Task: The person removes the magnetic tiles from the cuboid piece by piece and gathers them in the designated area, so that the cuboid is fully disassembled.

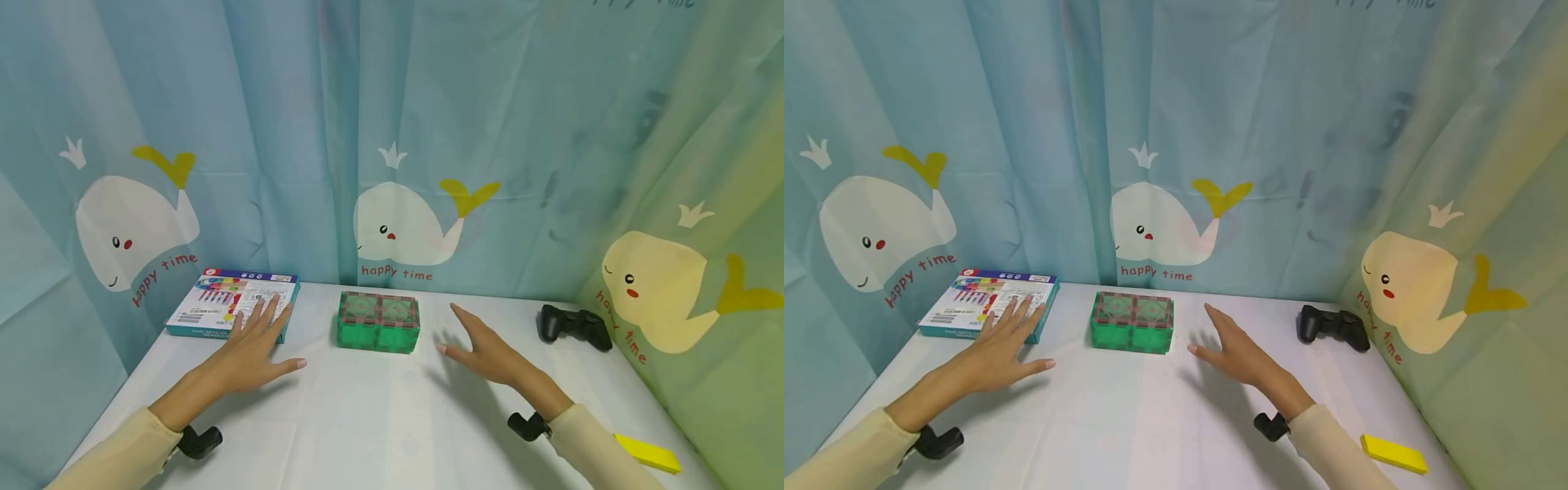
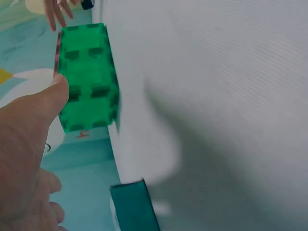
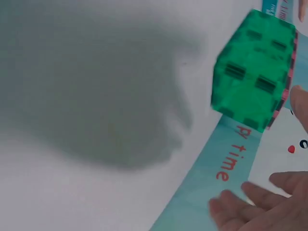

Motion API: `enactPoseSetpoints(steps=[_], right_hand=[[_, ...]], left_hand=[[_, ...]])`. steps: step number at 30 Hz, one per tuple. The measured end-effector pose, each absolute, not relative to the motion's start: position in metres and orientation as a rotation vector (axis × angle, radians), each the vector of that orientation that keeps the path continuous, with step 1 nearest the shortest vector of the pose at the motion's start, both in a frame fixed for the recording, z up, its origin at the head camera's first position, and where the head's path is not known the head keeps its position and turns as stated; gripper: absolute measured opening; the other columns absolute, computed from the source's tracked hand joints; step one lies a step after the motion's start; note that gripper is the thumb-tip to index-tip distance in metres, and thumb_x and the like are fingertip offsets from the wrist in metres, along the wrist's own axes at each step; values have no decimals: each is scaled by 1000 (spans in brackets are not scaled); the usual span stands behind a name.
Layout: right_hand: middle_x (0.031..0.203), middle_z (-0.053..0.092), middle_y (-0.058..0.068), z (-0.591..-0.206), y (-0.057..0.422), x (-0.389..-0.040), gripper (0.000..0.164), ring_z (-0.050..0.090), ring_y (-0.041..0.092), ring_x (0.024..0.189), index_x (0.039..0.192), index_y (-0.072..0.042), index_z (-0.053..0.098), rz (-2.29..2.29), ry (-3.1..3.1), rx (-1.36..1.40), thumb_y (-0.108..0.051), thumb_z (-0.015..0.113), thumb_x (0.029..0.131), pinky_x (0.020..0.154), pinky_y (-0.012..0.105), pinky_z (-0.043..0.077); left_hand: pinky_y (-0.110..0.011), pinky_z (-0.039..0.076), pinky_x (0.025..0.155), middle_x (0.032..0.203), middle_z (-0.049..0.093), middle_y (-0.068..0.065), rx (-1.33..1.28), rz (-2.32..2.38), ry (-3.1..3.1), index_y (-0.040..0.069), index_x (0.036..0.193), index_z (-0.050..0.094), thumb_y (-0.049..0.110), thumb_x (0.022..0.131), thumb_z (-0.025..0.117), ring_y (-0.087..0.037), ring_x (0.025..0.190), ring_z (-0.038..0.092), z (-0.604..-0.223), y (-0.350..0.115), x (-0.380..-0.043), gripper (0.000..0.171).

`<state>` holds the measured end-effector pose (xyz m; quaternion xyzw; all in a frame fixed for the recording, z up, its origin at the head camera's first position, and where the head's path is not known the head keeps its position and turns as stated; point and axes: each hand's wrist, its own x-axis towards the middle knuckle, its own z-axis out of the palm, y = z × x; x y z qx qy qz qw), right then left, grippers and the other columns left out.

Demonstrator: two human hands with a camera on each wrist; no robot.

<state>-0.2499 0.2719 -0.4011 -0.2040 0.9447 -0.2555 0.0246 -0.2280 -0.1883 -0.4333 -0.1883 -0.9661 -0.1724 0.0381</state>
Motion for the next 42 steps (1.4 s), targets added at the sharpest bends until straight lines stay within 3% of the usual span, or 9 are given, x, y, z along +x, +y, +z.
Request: enactPoseSetpoints(steps=[4,7,11,17,22,26,32,42], right_hand=[[169,33,20,-400,264,-263,90,36,44,153,168,-8,26,-904,2909,-707,-48,72,101,118,65,38],[168,35,15,-401,257,-274,86,37,40,153,167,-12,31,-1016,2856,-727,-43,75,99,118,61,42],[171,31,13,-401,247,-288,87,32,39,156,167,-15,31,-1107,2766,-718,-43,76,98,120,60,39],[172,28,9,-405,230,-303,86,31,41,156,167,-19,31,-1157,2655,-732,-43,77,98,122,60,37],[172,27,14,-403,218,-308,91,30,40,156,168,-13,27,-1101,2625,-731,-42,77,98,123,59,35],[169,27,20,-399,214,-310,95,33,45,153,168,-8,25,-1064,2624,-703,-40,79,96,121,62,36],[162,31,22,-397,215,-318,89,41,43,145,166,-7,33,-1026,2603,-728,-38,79,96,114,63,43],[148,40,21,-388,211,-325,83,46,39,133,158,-5,46,-916,2641,-743,-38,85,92,109,58,46]], left_hand=[[-73,10,125,177,3,-21,-626,-539,-2937,8,170,18,75,95,60,-50,161,4,-431,-177,-236,109],[-70,12,127,177,3,-20,-660,-561,-2914,8,170,19,71,97,62,-48,162,5,-428,-167,-243,105],[-68,14,128,177,6,-20,-714,-653,-2901,7,170,18,62,98,66,-44,162,8,-423,-151,-254,102],[-67,26,125,177,10,-16,-785,-903,-2915,11,170,20,56,100,68,-41,161,18,-415,-130,-273,96],[-67,27,125,178,7,-15,-816,-1017,-2947,13,170,21,52,102,67,-42,161,19,-415,-117,-287,91],[-65,28,125,177,14,-16,-848,-1003,-2965,12,169,27,46,105,65,-42,160,22,-414,-110,-295,82],[-63,31,124,174,22,-19,-879,-960,-2981,8,164,37,41,106,65,-42,158,27,-414,-107,-302,72],[-59,30,126,172,25,-21,-933,-970,-2974,2,162,38,36,107,64,-40,159,27,-411,-106,-303,69]])
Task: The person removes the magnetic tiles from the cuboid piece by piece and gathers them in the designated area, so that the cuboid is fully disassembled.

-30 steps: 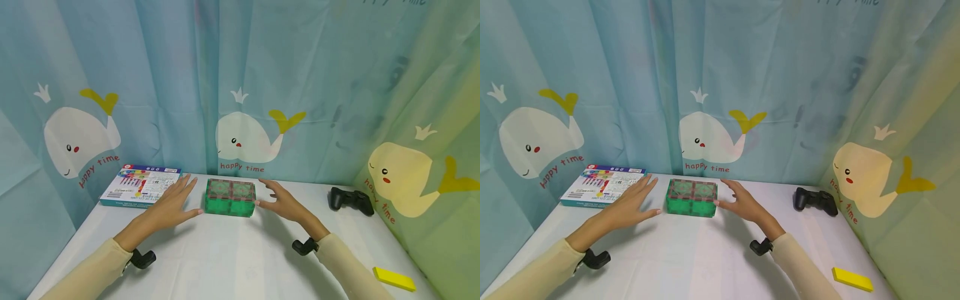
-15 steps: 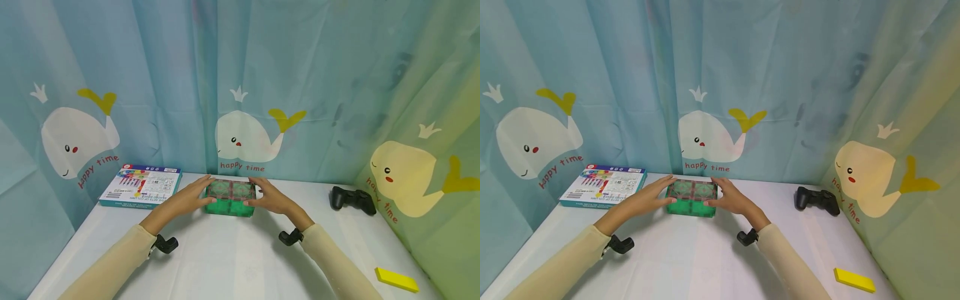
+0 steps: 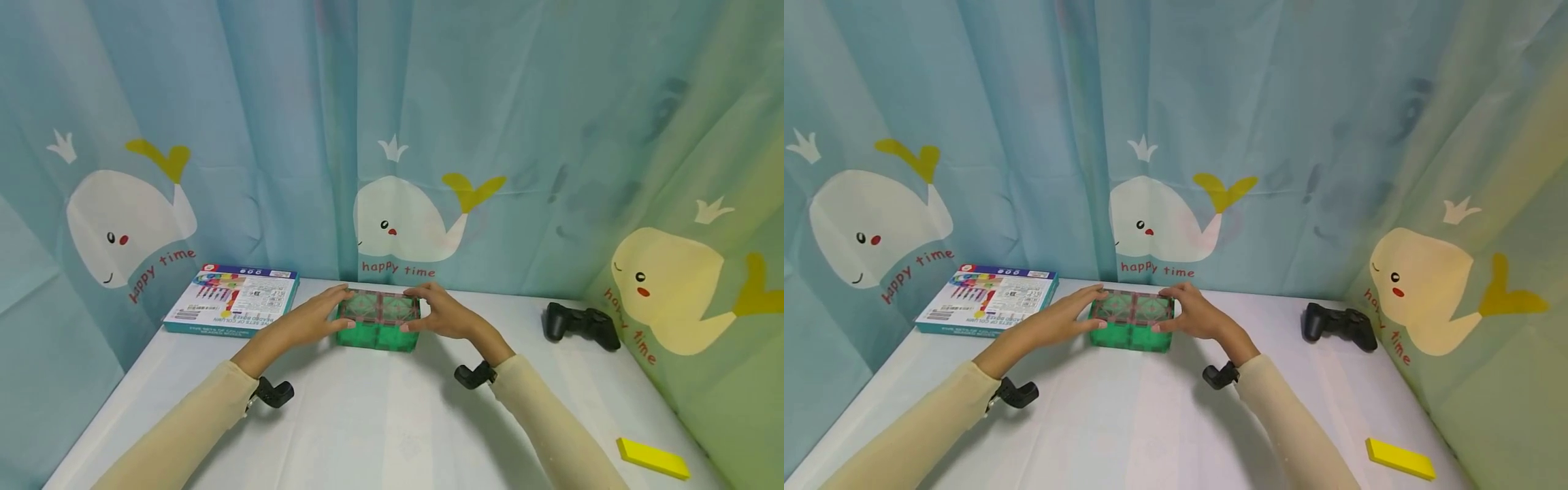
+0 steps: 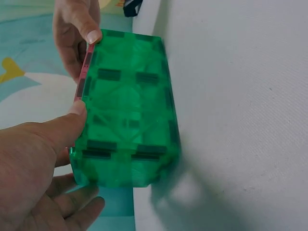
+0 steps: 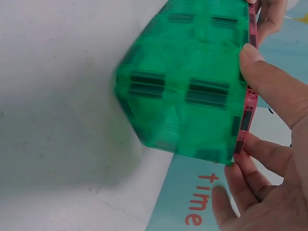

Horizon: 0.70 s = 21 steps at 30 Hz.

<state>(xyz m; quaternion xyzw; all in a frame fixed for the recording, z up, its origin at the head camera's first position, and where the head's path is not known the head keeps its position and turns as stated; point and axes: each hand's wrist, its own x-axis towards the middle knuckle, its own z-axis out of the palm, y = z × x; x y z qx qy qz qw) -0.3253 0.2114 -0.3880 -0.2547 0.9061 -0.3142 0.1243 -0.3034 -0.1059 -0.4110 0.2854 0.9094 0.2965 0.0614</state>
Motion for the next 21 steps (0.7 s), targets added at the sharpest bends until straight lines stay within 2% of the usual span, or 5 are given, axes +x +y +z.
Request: enactPoseSetpoints(steps=[7,14,21], right_hand=[[150,41,21,-388,211,-326,83,39,42,141,155,-6,50,-862,2689,-737,-40,87,89,112,62,43],[150,43,18,-388,211,-321,81,39,36,139,152,-8,52,-804,2755,-736,-43,87,88,112,63,41],[146,44,16,-391,208,-315,83,41,37,134,152,-6,51,-818,2825,-743,-41,89,87,109,61,42]], left_hand=[[-57,30,127,171,27,-21,880,888,2740,1,160,40,33,107,65,-39,159,27,-410,-105,-305,66],[-57,32,126,171,26,-22,873,873,2746,1,160,40,33,108,64,-40,158,28,-410,-104,-305,66],[-58,34,124,171,25,-21,866,849,2756,3,160,40,34,108,63,-41,158,29,-409,-104,-305,65]])
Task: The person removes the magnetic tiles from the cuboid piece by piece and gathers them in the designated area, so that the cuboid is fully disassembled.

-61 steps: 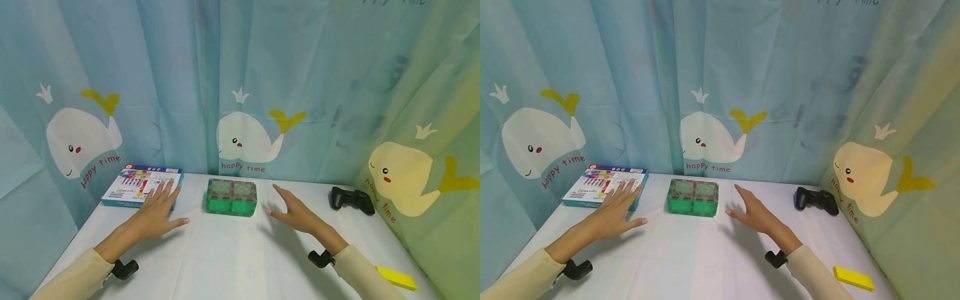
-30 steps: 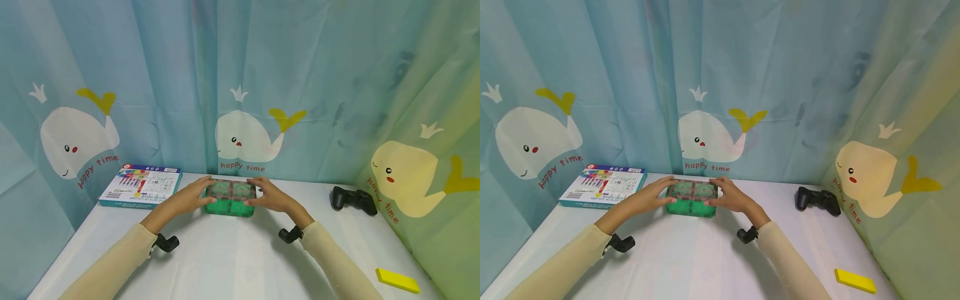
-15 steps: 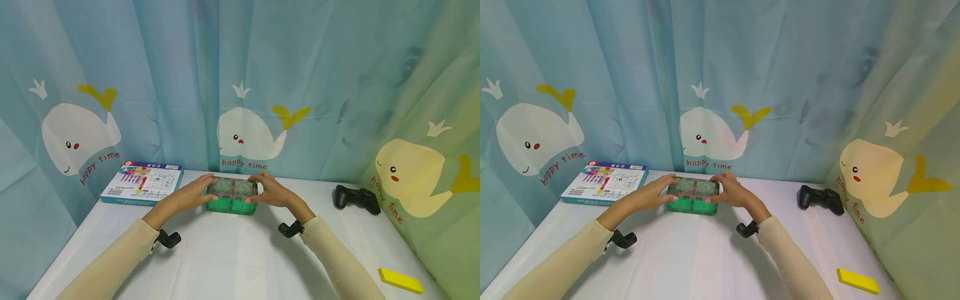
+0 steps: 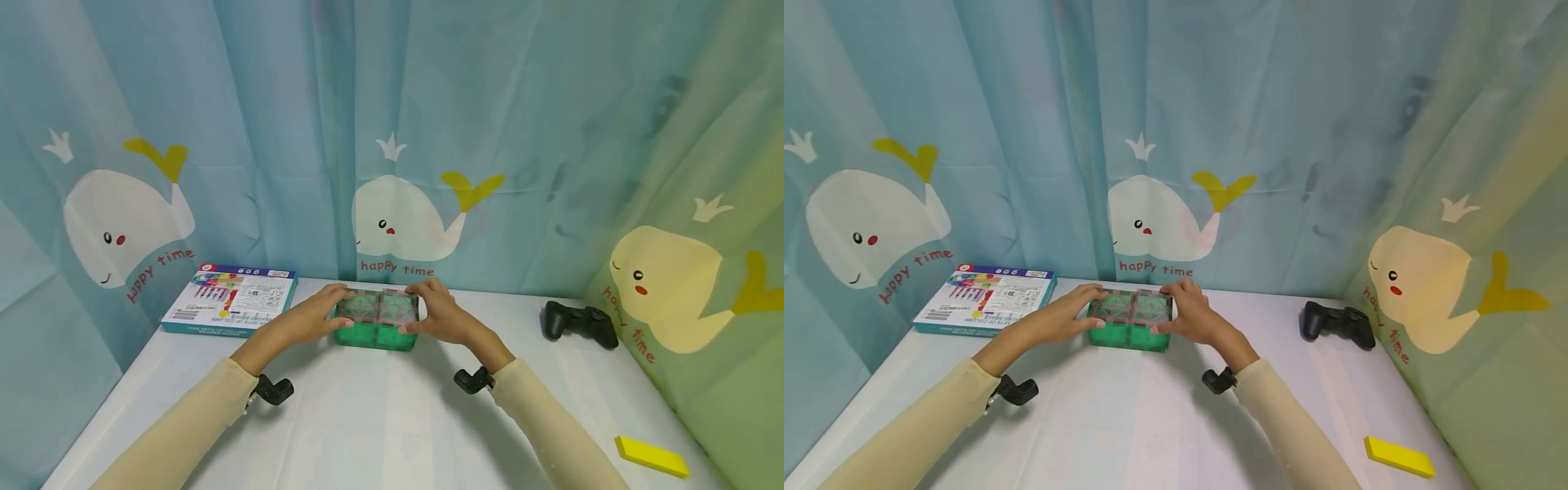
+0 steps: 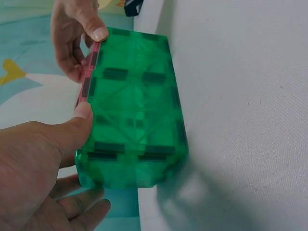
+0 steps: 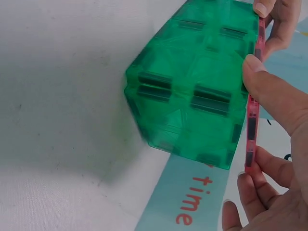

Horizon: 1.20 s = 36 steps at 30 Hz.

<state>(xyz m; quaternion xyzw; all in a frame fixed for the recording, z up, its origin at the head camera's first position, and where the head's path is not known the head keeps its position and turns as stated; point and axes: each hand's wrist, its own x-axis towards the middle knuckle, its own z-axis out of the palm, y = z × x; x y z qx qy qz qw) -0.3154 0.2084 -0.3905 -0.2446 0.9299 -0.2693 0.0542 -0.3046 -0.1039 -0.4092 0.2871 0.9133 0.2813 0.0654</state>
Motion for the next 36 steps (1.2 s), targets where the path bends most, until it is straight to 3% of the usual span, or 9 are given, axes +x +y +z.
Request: enactPoseSetpoints(steps=[9,18,27,34,36], right_hand=[[144,40,17,-386,221,-312,80,45,36,135,151,-4,49,-976,2770,-727,-37,87,90,111,59,45],[142,43,24,-378,275,-312,72,46,41,132,150,1,50,-996,2824,-682,-28,84,93,111,64,43],[145,41,26,-391,351,-305,76,47,44,129,153,0,49,-914,2822,-486,-37,82,94,93,50,53],[142,40,29,-405,399,-298,74,54,38,114,150,6,49,-937,2803,-412,-27,83,93,83,38,53],[141,39,30,-407,410,-296,74,53,39,112,149,7,49,-918,2796,-392,-25,84,92,85,41,53]], left_hand=[[-58,34,124,169,27,-23,881,856,2753,1,159,40,32,108,63,-42,156,31,-409,-106,-303,64],[-59,34,124,168,28,-24,910,864,2752,0,158,40,34,109,62,-43,156,30,-410,-107,-305,64],[-59,34,124,169,25,-25,898,867,2735,1,160,38,34,109,62,-43,157,29,-411,-107,-305,65],[-59,32,125,170,24,-24,880,868,2729,2,161,37,34,109,62,-42,158,27,-409,-106,-303,66],[-59,32,125,171,24,-23,871,871,2727,2,161,37,34,109,62,-42,158,27,-408,-106,-303,66]])
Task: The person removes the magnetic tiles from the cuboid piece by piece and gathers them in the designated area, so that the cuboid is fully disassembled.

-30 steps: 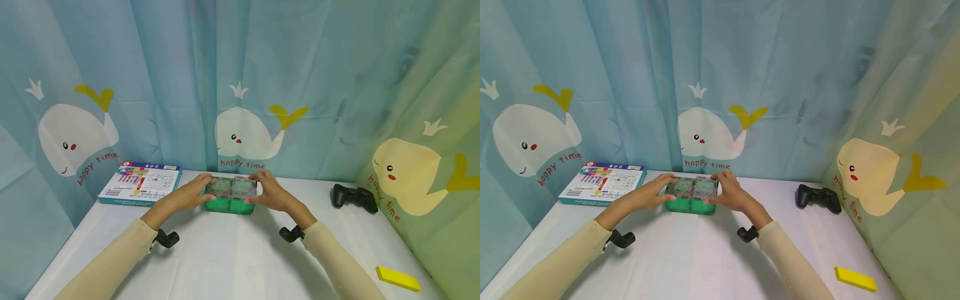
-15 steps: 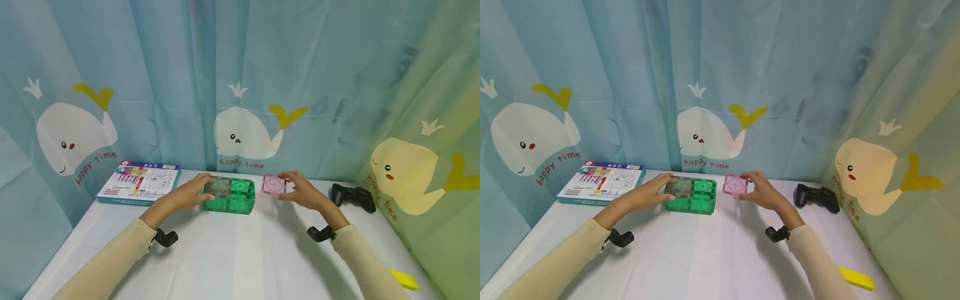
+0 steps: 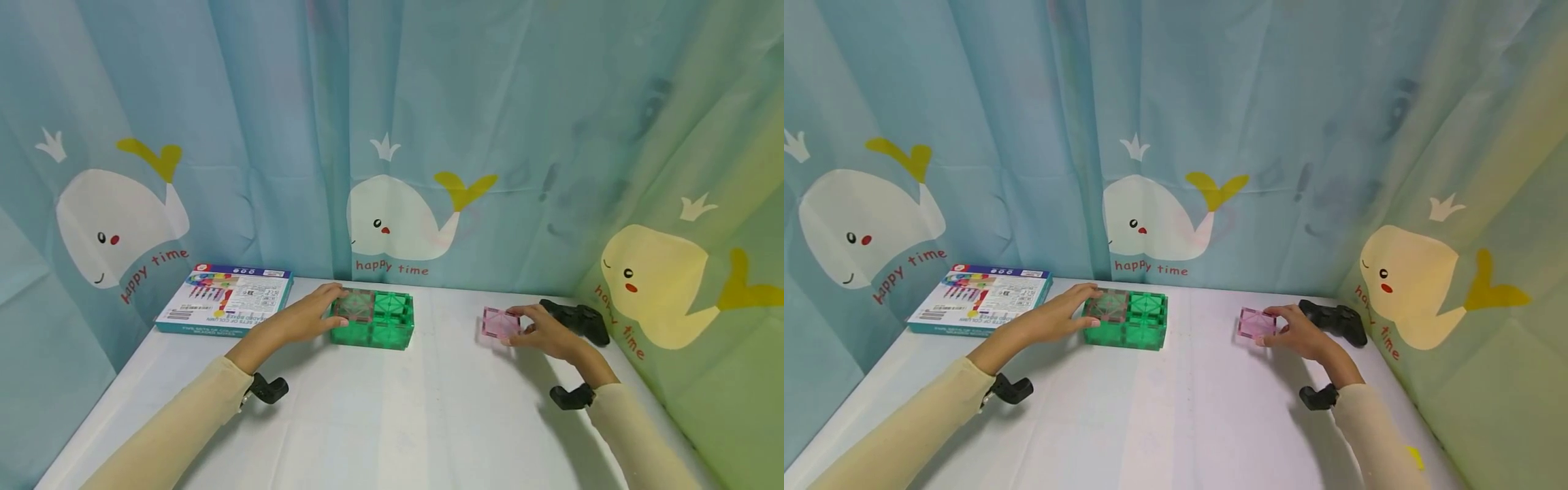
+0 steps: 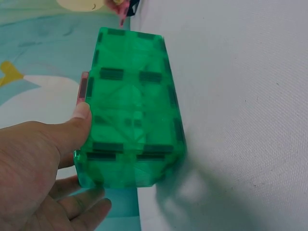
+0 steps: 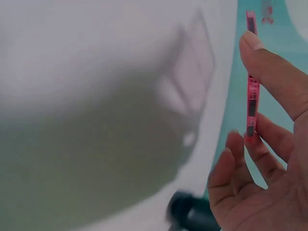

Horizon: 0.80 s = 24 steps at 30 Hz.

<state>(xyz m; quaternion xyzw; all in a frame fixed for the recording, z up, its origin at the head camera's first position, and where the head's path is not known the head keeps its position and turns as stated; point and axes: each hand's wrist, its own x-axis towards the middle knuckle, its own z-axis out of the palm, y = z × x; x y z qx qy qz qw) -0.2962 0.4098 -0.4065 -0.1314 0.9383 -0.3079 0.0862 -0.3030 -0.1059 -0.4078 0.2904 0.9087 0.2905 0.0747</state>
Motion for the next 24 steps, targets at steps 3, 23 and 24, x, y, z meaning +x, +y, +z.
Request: enactPoseSetpoints(steps=[3,23,24], right_hand=[[145,37,35,-407,422,-295,74,49,48,121,150,7,49,-820,2789,-361,-25,84,92,97,58,52],[152,31,48,-411,445,-302,85,44,60,128,152,8,46,-517,2782,-308,-29,88,88,102,76,45],[153,29,49,-411,445,-303,85,43,61,129,152,7,45,-516,2772,-298,-29,88,88,102,76,45]], left_hand=[[-59,31,125,170,24,-24,871,872,2729,2,161,37,33,109,62,-42,158,27,-407,-106,-302,65],[-60,31,126,171,22,-24,862,872,2724,2,162,35,33,109,61,-42,159,25,-406,-105,-302,66],[-60,31,125,171,22,-24,865,872,2722,2,162,35,33,109,61,-42,159,25,-406,-105,-302,67]])
